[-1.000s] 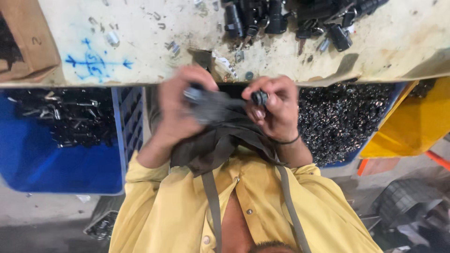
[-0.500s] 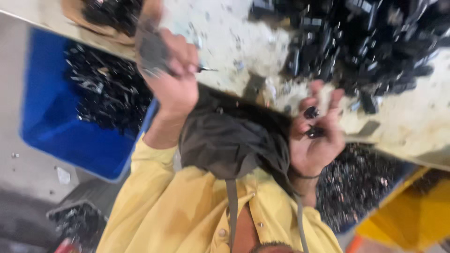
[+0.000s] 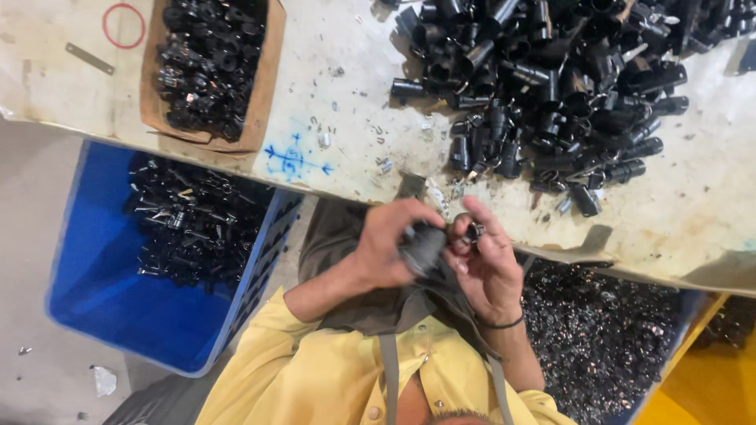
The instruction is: The person wipes small black cylindrical fittings one at a time with a gray abrasive pad, rubbing each part by hand and placing the wiped fittings onto the workbench and into a cardboard tray, with bins of parts around the bench.
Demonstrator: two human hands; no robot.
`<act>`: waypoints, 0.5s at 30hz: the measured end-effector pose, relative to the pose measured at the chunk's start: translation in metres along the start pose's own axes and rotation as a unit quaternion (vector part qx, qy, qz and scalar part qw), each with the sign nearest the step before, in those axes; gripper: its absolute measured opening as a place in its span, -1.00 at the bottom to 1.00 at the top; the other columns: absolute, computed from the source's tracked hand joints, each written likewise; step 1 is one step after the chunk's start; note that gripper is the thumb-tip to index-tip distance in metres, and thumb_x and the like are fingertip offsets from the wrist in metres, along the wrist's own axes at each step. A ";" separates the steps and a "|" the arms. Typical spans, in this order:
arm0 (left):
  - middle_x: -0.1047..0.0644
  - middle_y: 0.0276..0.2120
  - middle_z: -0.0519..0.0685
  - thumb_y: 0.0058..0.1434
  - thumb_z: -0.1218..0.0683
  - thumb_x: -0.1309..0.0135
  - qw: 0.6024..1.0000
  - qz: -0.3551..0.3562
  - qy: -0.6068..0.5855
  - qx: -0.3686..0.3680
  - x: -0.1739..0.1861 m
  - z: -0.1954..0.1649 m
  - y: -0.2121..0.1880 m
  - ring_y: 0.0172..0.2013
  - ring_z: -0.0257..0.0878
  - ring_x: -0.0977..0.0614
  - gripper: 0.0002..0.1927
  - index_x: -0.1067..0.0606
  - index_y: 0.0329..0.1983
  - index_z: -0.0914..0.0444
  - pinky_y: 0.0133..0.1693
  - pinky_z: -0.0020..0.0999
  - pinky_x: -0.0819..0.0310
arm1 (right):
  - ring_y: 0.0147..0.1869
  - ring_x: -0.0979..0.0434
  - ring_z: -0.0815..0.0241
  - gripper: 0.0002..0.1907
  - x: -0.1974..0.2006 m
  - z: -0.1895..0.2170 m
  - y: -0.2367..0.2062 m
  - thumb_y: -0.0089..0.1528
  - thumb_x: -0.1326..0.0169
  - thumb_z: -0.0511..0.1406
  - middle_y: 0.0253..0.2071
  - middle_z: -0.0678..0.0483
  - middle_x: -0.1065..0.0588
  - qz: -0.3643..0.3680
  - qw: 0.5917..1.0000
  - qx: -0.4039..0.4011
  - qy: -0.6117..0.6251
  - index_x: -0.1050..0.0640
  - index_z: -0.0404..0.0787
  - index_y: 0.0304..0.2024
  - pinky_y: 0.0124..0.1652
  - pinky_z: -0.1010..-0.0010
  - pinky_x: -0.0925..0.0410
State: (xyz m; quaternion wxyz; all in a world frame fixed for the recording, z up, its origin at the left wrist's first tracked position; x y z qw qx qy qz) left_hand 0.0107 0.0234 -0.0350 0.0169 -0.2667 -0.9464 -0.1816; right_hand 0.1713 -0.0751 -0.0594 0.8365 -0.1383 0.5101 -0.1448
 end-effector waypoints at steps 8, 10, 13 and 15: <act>-0.46 -0.40 0.00 -0.05 0.21 -0.29 0.986 0.048 0.136 -0.087 -0.014 -0.034 0.018 -0.38 -0.02 -0.56 -0.57 -0.49 -0.06 0.22 -0.32 -0.12 -0.45 | -0.11 -0.57 0.17 -0.77 0.017 0.000 -0.009 0.30 -0.27 -0.34 0.05 -0.21 -0.60 -0.060 0.964 0.171 -0.192 -0.56 -0.25 -0.04 -0.20 0.46 -0.39; -0.49 -0.33 0.01 0.08 0.18 -0.30 0.989 0.054 0.108 -0.085 -0.014 -0.037 0.019 -0.33 -0.01 -0.59 -0.60 -0.46 -0.02 0.25 -0.30 -0.14 -0.48 | -0.14 -0.59 0.15 -0.82 0.010 0.010 -0.016 0.29 -0.27 -0.34 0.02 -0.21 -0.61 -0.058 0.941 0.210 -0.257 -0.59 -0.27 -0.09 -0.22 0.44 -0.40; -0.56 -0.25 0.07 0.12 0.11 -0.28 0.994 0.103 0.035 0.033 -0.015 -0.028 0.013 -0.26 0.00 -0.68 -0.46 -0.40 0.16 0.27 -0.20 -0.19 -0.58 | -0.06 -0.64 0.11 -0.85 -0.015 0.029 -0.026 0.24 -0.29 -0.37 -0.07 -0.16 -0.63 -0.006 0.845 0.321 -0.427 -0.59 -0.26 -0.18 -0.05 0.33 -0.47; -0.55 -0.46 0.03 0.12 0.09 -0.30 0.974 0.161 0.023 0.160 -0.016 -0.016 0.005 -0.44 -0.04 -0.68 -0.38 -0.40 0.23 0.32 -0.34 -0.20 -0.54 | -0.21 -0.64 0.22 -0.81 -0.037 0.036 -0.026 0.17 -0.32 -0.43 -0.09 -0.18 -0.64 0.061 0.749 0.389 -0.533 -0.57 -0.30 -0.20 -0.25 0.41 -0.42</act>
Point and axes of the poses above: each hand's wrist, its own y-axis towards the middle knuckle, its own x-axis out of the back of the hand, z = x × y, the point moved 5 cm from there along y, towards the middle knuckle
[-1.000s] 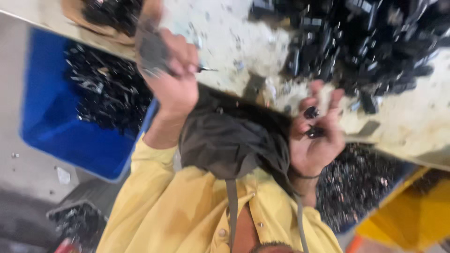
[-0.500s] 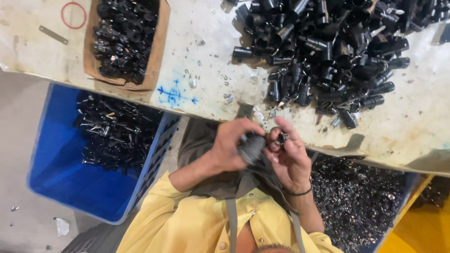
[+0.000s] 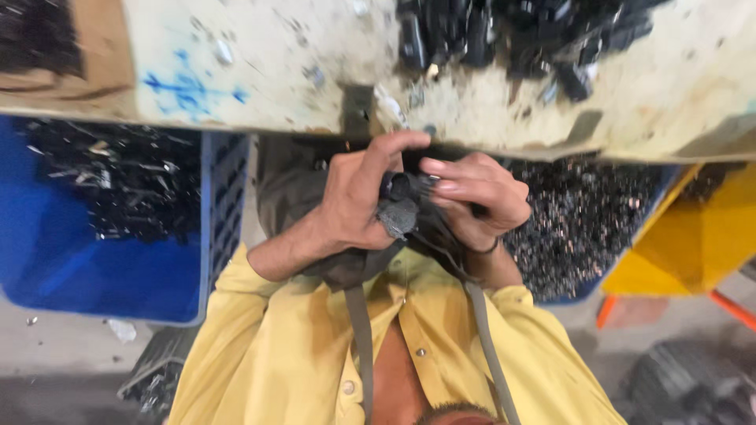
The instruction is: The person wipes small black cylindrical fittings one at a time with a gray abrasive pad, rubbing each part by hand and placing the wiped fittings onto the workbench and into a cardboard tray, with bins of parts around the bench.
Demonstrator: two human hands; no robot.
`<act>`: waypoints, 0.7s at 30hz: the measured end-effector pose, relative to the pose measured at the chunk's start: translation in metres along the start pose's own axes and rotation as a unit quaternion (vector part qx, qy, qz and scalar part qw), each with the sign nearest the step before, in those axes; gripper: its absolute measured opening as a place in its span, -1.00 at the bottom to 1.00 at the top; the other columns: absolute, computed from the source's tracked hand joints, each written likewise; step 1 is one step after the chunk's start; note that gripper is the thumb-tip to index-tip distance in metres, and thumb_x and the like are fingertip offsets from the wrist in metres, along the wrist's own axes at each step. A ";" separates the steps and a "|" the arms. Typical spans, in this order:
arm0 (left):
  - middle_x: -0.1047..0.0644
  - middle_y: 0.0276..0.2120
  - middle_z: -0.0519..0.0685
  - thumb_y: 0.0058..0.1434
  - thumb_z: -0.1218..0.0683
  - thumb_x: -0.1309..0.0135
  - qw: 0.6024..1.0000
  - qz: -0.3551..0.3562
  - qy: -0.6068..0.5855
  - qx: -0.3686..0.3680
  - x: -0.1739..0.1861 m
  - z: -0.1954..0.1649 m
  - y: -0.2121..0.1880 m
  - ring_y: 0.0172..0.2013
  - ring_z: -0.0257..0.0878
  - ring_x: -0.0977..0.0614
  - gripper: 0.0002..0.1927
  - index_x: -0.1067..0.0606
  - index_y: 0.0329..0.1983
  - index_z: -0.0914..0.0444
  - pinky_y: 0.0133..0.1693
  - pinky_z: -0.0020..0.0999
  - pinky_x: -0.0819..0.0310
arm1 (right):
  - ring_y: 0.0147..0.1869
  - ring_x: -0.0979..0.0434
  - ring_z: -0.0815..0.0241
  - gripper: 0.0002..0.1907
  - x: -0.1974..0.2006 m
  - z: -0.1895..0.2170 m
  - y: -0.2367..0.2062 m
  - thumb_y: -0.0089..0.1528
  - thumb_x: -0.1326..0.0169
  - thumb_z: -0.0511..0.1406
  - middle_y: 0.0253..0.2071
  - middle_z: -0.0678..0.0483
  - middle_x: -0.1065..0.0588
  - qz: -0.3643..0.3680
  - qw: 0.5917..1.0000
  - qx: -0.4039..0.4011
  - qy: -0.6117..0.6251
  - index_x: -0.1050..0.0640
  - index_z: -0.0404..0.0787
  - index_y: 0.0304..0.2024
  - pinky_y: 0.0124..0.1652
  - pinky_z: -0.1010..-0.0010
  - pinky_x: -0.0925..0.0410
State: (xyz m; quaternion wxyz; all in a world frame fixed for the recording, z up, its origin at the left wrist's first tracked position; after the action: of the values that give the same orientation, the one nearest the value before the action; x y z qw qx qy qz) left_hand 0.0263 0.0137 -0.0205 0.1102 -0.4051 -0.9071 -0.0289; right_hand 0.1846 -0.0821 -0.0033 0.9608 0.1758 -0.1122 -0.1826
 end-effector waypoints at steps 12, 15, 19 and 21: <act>-0.53 -0.47 -0.02 -0.36 0.08 -0.33 0.966 0.158 0.160 -0.128 0.009 -0.016 0.014 -0.45 -0.03 -0.61 0.23 -0.16 0.51 0.34 -0.38 -0.16 -0.50 | -0.12 -0.62 0.00 -0.78 -0.016 -0.005 0.022 0.09 -0.30 -0.42 -0.19 -0.03 -0.55 0.279 0.958 0.002 -0.060 -0.66 -0.24 -0.19 -0.14 0.24 -0.45; -0.56 -0.40 0.01 -0.33 0.09 -0.30 0.966 0.116 0.199 -0.120 0.043 -0.028 -0.001 -0.42 -0.02 -0.62 0.12 -0.26 0.46 0.28 -0.36 -0.17 -0.51 | -0.21 -0.58 0.08 -0.79 -0.020 -0.023 -0.003 0.24 -0.18 -0.35 -0.23 -0.02 -0.55 0.306 0.951 0.024 -0.048 -0.63 -0.24 -0.07 -0.23 0.33 -0.43; -0.54 0.00 0.16 0.01 0.13 -0.15 0.887 0.004 0.423 0.183 0.121 -0.029 -0.052 0.01 0.07 -0.56 -0.27 -0.39 0.34 0.29 0.01 -0.11 -0.46 | -0.29 -0.55 0.21 -0.74 -0.002 -0.068 -0.033 0.46 0.02 -0.24 -0.23 -0.03 -0.57 -0.054 0.936 -0.283 0.203 -0.57 -0.24 0.06 -0.33 0.50 -0.40; -0.45 0.09 0.24 0.00 0.11 -0.13 0.815 -0.014 0.510 0.274 0.144 -0.031 -0.070 0.14 0.19 -0.43 -0.20 -0.36 0.38 0.43 0.13 0.04 -0.32 | -0.35 -0.53 0.27 -0.70 -0.006 -0.071 -0.041 0.52 0.07 -0.19 -0.26 -0.04 -0.56 -0.049 0.878 -0.340 0.334 -0.53 -0.26 0.13 -0.39 0.56 -0.37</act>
State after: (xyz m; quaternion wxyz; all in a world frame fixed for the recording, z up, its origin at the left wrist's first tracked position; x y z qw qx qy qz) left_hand -0.1130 0.0670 0.0446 0.6629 -0.2729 -0.6970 0.0174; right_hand 0.1865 -0.0946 -0.0850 0.9317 -0.1064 0.2928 -0.1869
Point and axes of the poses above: each hand's wrist, its own y-axis towards the middle knuckle, its own x-axis out of the back of the hand, z = x × y, the point moved 5 cm from there along y, towards the middle knuckle
